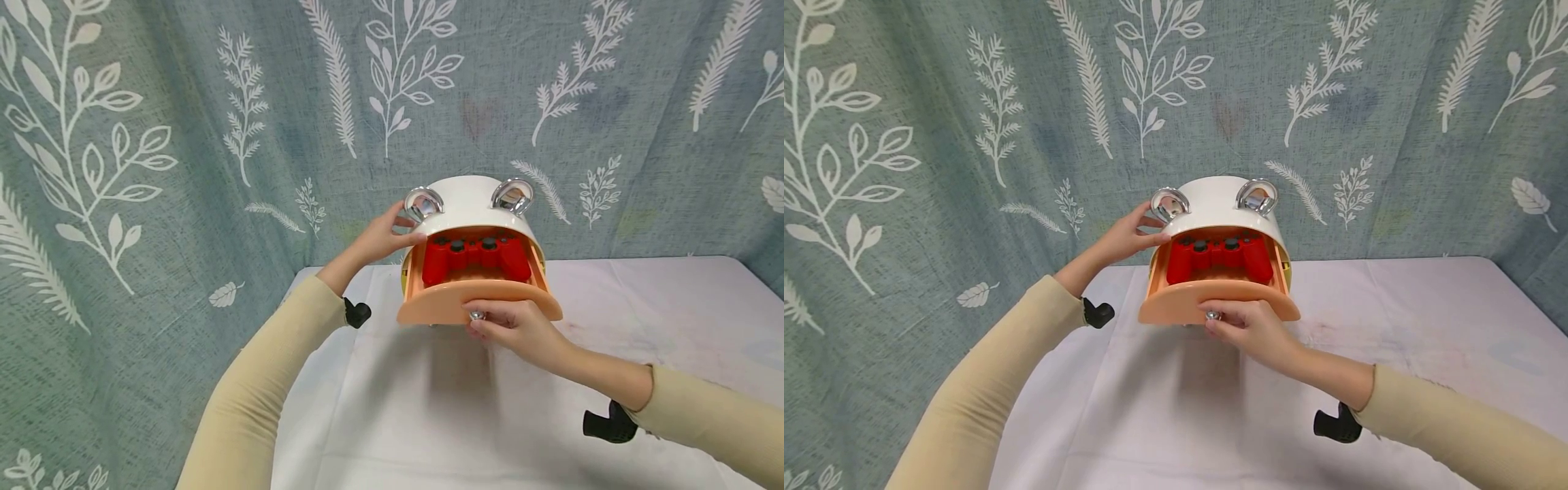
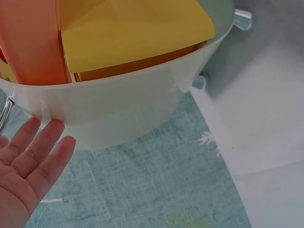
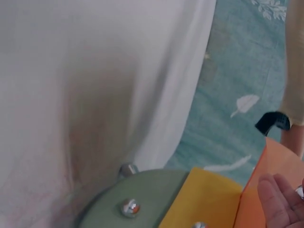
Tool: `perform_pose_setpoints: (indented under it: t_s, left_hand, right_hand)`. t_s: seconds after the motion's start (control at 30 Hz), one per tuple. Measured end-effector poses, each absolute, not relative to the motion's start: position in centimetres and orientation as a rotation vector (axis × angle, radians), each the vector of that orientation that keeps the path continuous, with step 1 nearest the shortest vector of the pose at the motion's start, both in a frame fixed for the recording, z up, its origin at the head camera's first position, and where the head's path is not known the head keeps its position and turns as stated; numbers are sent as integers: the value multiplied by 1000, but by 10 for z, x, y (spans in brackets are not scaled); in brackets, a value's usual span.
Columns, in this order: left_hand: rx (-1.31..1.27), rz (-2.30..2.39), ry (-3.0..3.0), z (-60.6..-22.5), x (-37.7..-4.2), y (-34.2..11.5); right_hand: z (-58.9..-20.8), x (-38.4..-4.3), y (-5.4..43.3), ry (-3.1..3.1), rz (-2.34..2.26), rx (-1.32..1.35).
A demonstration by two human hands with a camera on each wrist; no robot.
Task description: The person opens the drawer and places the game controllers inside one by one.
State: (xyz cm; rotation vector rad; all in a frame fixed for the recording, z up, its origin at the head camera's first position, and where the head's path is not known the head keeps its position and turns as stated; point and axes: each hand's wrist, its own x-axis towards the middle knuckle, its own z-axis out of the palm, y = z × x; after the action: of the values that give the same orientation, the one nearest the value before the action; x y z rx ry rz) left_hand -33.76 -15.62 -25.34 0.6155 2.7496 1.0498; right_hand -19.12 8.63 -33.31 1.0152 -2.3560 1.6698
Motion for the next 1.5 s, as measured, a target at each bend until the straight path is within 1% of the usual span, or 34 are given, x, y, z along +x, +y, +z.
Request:
perform_pose_setpoints:
  t_s: [0.9,1.17,1.5]
  left_hand:
    - [554,1036,2764,-253,-339,-154]
    - [545,1028,2766,-251,-338,-154]
    - [597,1001,2782,-252,-338,-155]
  right_hand:
    - [-324,-238,88,-2384,1747,839]
    - [-323,-246,86,-2384,1794,822]
    - [-320,-255,85,-2380,1891,785]
